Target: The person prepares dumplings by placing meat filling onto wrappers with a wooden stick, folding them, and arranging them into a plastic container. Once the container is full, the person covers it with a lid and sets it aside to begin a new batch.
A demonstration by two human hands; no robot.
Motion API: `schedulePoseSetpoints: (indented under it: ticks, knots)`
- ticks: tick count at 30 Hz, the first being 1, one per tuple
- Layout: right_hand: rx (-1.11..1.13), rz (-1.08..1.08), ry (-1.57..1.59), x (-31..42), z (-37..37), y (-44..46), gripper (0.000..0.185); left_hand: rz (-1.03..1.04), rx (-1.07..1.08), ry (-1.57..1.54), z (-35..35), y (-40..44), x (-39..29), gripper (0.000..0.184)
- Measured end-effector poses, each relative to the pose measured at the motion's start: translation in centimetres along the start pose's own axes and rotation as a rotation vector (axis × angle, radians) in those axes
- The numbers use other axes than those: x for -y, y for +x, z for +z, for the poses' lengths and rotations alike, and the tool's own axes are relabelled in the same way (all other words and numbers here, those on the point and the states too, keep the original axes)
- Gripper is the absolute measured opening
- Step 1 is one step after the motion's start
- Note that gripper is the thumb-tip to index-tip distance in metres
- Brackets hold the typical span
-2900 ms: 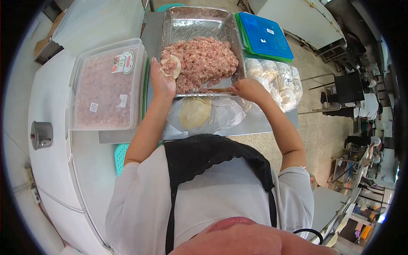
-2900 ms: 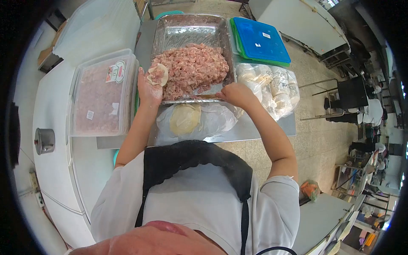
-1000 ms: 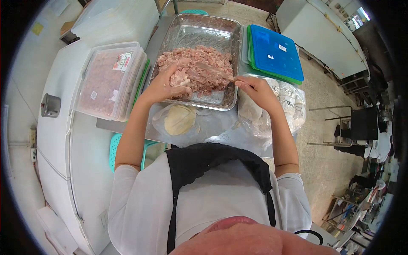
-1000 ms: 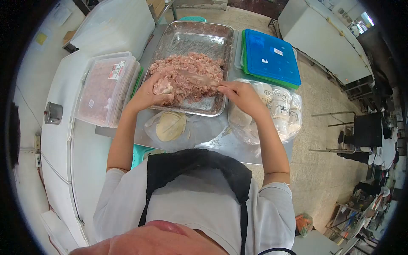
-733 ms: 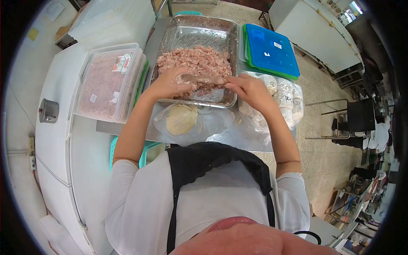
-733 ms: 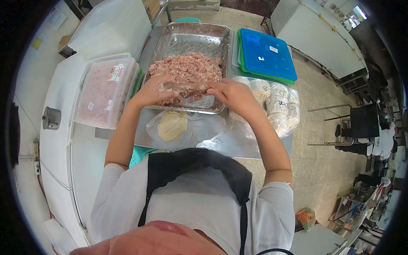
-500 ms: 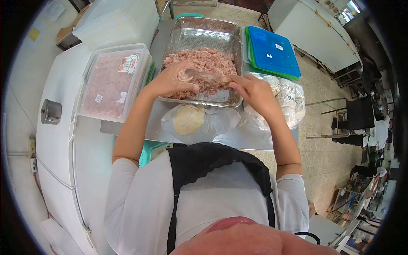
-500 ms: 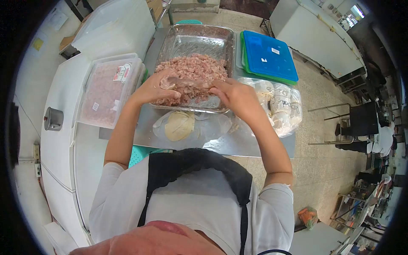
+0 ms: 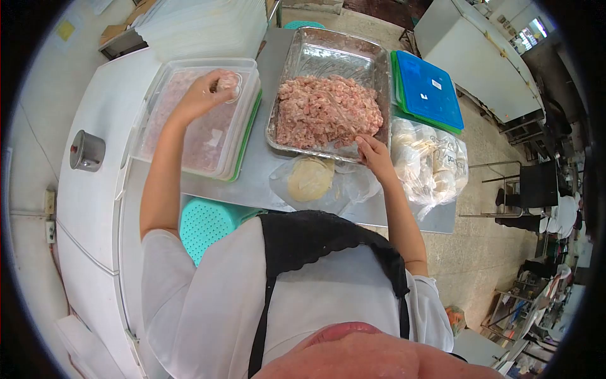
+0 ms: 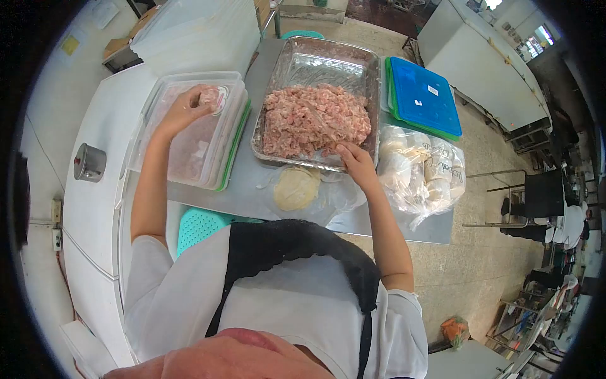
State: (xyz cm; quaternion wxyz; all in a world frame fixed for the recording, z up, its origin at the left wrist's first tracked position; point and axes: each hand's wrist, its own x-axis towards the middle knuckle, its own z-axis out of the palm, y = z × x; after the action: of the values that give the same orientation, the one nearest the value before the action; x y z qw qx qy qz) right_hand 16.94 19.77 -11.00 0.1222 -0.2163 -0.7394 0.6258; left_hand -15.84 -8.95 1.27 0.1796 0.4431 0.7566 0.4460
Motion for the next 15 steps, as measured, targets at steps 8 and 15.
schedulePoseSetpoints:
  ticks: [8,15]
  knots:
    - [-0.174,0.076,0.189,0.5,0.5,-0.5,0.026,0.06,-0.185,0.352,-0.1,4.9,4.3,0.061]
    - [-0.21,0.12,0.181,0.6,0.7,-0.7,0.024,-0.102,-0.059,0.369,2.1,7.6,3.2,0.067]
